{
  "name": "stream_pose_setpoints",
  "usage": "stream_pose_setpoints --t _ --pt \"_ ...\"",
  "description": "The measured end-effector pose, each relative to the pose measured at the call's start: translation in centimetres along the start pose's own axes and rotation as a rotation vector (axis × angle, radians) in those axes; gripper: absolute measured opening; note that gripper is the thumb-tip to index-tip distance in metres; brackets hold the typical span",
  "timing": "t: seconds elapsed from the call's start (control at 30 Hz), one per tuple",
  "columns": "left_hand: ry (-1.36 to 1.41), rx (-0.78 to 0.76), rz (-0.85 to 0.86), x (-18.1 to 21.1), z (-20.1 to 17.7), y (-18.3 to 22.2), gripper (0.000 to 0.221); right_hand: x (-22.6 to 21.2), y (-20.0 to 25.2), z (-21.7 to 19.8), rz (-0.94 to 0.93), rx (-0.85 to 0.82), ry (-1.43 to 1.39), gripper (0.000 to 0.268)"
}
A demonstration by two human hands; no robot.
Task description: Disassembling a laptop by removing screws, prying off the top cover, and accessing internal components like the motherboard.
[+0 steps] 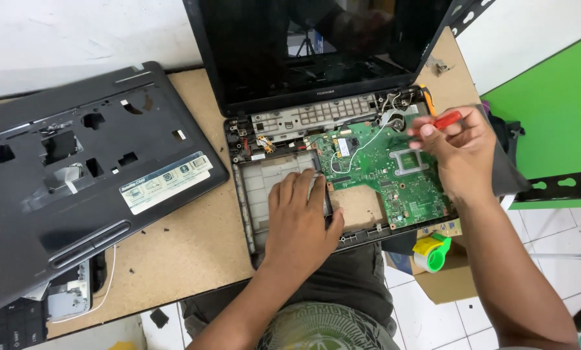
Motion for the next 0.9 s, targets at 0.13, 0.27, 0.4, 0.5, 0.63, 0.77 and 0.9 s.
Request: stream_pose_setpoints --t 0.13,0.27,0.4,0.5,0.63,0.77,0.9 --pt "-0.011 0.02 0.015 0.1 -0.1 0.0 0.049 1.7 -0.5 -2.4 0.062 0.026 0.054 0.02" --pt "-0.012 0.006 0.001 0.0 0.2 0.0 0.05 1.3 -0.4 -3.5 0.105 -0.013 0.321 0.02" --pt "-0.022 -0.013 -0.005 0.0 0.2 0.0 0.05 0.1 -0.2 -2.2 0.108 -0.21 0.495 0.012" --pt "-0.013 0.009 0.005 0.2 -0.1 0.0 0.05 -0.2 0.3 -2.0 0.031 -0.229 0.743 0.009" --pt "-0.029 0.0 0.004 0.2 0.2 0.0 0.05 -0.4 1.0 -1.8 -0.074 -0.236 0.817 0.013" --pt "-0.012 0.018 0.001 0.2 0.1 -0.1 0.046 -3.5 3.1 0.6 -0.173 -0.213 0.927 0.048" --pt "0.007 0.008 0.001 0.1 0.5 0.1 0.049 -3.5 5.7 2.8 0.349 -0.19 0.899 0.101"
Point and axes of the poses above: each hand's wrist, its own y-axis away from the middle knuckle, its own z-axis out of the palm, x = y × z, the point moved 8 cm from there along -y, towards the middle knuckle, and after that the axes turned 2 degrees about -x, right-handed, at the moved point
